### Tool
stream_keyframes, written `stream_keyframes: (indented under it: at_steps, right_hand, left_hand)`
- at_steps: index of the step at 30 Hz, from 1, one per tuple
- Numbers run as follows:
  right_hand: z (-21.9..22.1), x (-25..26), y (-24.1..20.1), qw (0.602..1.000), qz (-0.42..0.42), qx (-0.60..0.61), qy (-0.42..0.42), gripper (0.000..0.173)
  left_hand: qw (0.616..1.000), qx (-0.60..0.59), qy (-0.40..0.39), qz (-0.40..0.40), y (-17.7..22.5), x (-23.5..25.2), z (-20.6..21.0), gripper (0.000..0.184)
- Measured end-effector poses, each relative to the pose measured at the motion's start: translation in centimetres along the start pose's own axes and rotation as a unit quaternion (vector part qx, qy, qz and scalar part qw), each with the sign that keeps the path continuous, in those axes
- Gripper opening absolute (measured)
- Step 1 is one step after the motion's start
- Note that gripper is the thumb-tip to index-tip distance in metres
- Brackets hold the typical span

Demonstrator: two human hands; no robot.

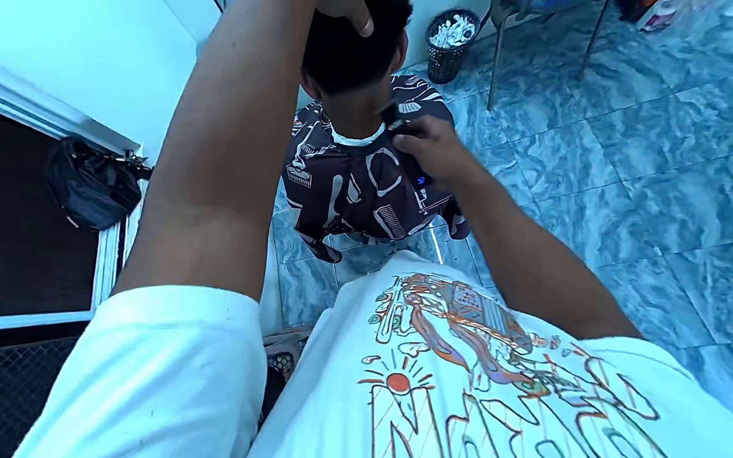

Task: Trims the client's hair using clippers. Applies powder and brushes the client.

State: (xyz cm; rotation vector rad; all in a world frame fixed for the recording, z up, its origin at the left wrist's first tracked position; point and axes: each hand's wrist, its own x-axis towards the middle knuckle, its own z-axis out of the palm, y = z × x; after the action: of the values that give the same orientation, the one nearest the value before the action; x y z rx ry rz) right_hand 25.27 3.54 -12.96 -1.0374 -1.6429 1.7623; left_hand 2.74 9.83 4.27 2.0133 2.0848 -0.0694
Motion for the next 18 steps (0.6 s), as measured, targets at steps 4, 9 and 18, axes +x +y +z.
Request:
stream_keyframes:
  at_steps: [4,9,18]
  right_hand:
    - [2.4,2.3,-0.5,0.997,0.043,0.068,-0.013,0.034]
    - [2.3,2.6,-1.2,0.992,0.076,0.1,-0.013,0.035]
    - [0.8,2.9,-0.4,0.992,0.032,0.106,-0.057,0.033]
  left_hand:
    - [0.998,0.062,0.023,-0.011,1.6,-2.7,-2.0,0.057]
    - [0.997,0.042,0.04,0.059,0.0,-2.1,-2.0,0.074]
    - [0.995,0.07,0.037,0.061,-0.7,-1.0,-2.2,0.091]
